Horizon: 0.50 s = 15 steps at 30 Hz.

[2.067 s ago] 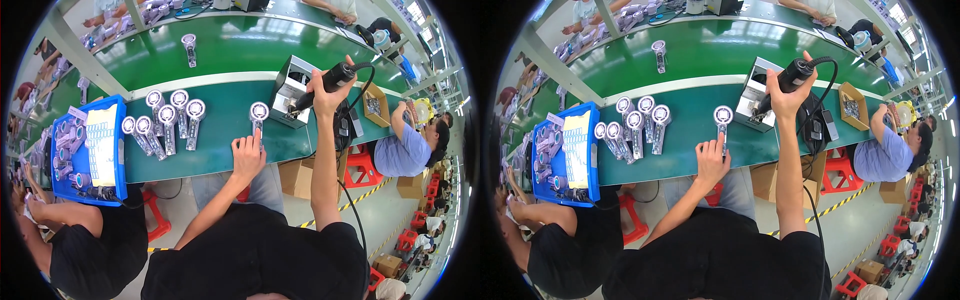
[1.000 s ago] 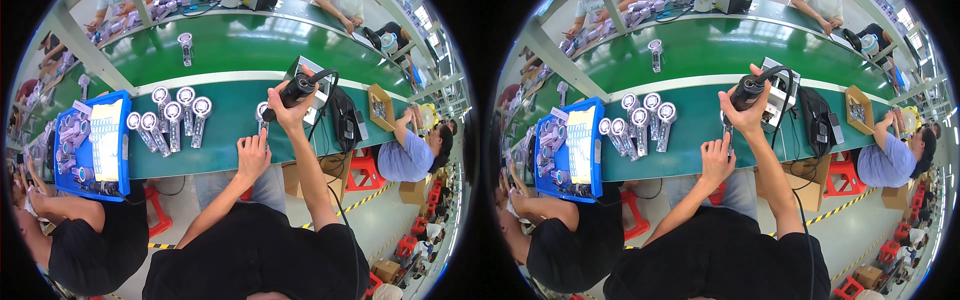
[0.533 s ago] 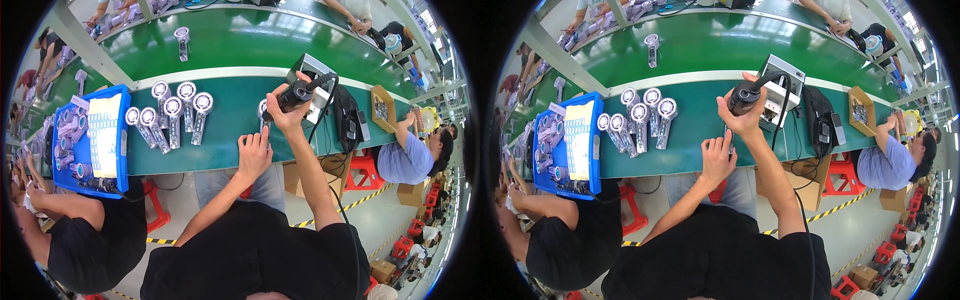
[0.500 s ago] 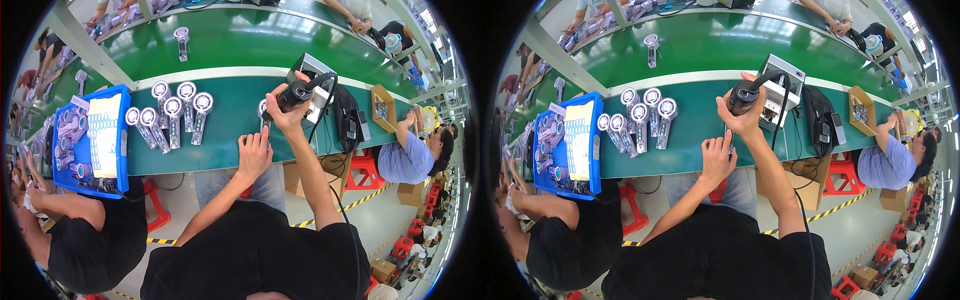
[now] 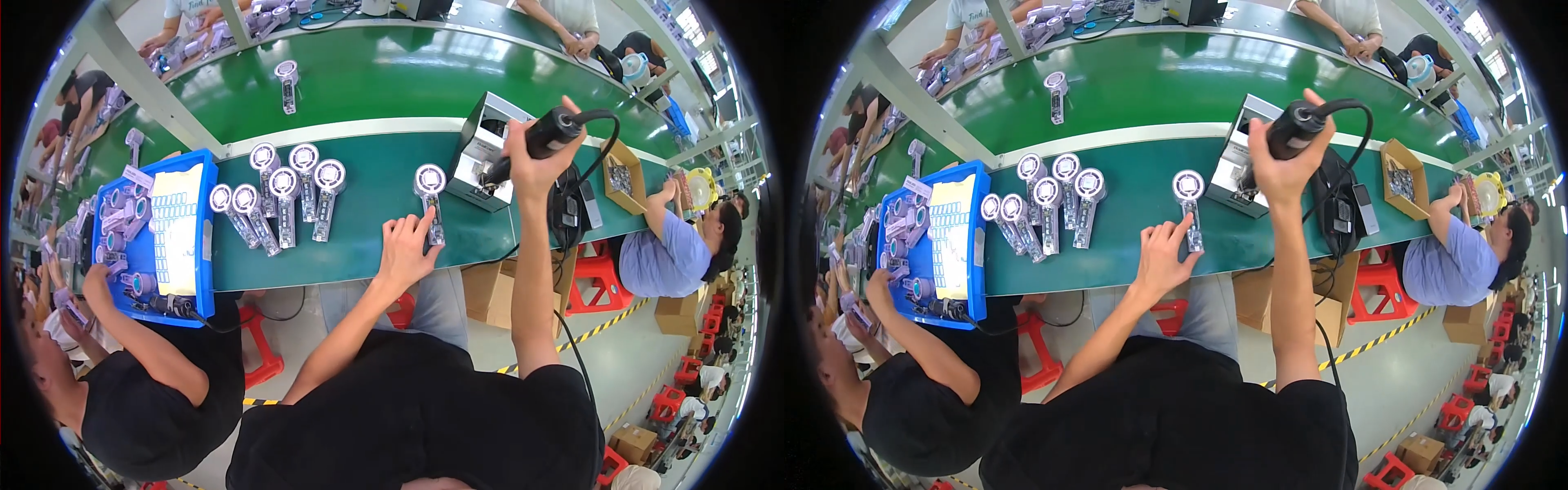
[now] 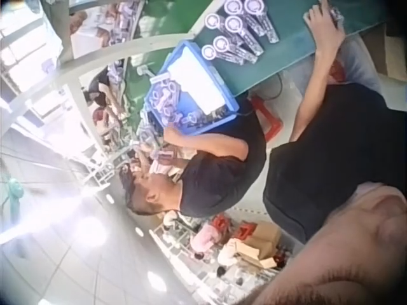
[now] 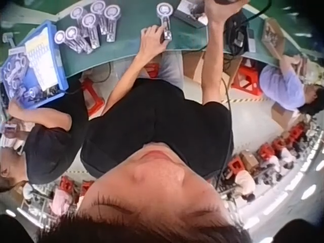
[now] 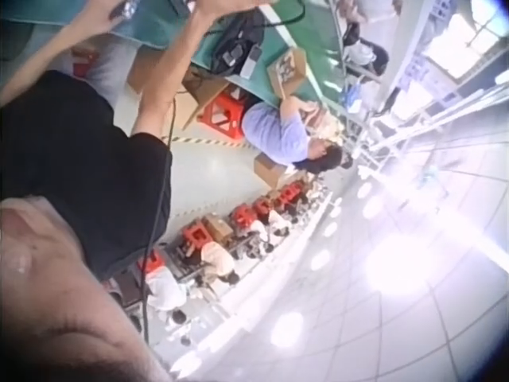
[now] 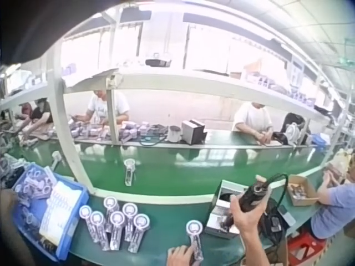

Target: The person assembles electronic components by securing them with screws using an electric screwdriver.

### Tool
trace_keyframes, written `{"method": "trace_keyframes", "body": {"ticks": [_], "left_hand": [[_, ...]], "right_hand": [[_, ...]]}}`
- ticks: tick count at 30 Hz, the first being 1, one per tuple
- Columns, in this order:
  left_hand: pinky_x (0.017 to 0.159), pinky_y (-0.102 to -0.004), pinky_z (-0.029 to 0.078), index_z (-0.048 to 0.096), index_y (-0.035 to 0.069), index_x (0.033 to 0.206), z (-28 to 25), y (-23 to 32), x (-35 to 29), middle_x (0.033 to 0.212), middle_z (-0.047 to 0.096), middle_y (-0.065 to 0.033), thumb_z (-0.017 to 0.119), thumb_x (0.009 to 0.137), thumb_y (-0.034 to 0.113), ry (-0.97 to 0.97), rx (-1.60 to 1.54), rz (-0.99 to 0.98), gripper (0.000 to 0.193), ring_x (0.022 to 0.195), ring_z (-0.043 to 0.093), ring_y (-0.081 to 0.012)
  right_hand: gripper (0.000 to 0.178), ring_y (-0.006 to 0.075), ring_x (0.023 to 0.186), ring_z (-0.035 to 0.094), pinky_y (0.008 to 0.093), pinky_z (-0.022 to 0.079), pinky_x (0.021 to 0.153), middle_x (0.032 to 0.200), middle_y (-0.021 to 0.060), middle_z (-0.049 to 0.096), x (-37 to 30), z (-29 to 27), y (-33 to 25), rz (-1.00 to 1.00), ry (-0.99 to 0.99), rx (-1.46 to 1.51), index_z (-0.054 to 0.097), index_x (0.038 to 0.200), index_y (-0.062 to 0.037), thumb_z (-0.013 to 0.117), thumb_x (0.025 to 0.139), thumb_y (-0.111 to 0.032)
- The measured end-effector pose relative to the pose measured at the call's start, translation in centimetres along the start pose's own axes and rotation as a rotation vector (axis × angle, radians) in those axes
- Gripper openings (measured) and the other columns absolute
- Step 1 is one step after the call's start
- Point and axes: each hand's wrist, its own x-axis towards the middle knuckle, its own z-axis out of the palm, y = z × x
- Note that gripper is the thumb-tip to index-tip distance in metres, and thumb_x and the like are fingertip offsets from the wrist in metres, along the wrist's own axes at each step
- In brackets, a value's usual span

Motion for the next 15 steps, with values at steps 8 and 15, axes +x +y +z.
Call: {"method": "trace_keyframes", "body": {"ticks": [8, 15], "left_hand": [[0.089, -0.0417, 0.038, 0.053, 0.005, 0.138, 0.9, 0.1, 1.6, 0.098, 0.057, -0.0112, 0.079, 0.075, 0.018, 0.050, -0.008, -0.036, 0.069, 0.089, 0.055, -0.0285], [0.093, -0.0431, 0.041, 0.068, 0.009, 0.118, 1.0, -0.6, 0.8, 0.106, 0.060, -0.0116, 0.077, 0.074, 0.009, 0.105, -0.092, 0.120, 0.045, 0.076, 0.057, -0.0241]], "right_hand": [[0.071, 0.0125, 0.048, 0.055, 0.0257, 0.045, 0.046, 0.067, 0.0037, 0.056, 0.8, -1.3, 1.2, 0.142, 0.023, 0.215, 0.033, 0.141, -0.0079, 0.071, 0.083, 0.007], [0.071, 0.0139, 0.047, 0.055, 0.0272, 0.047, 0.046, 0.066, 0.0052, 0.055, 0.5, -1.3, 0.4, 0.283, 0.003, 0.327, 0.030, 0.144, -0.0102, 0.069, 0.086, 0.006]]}}
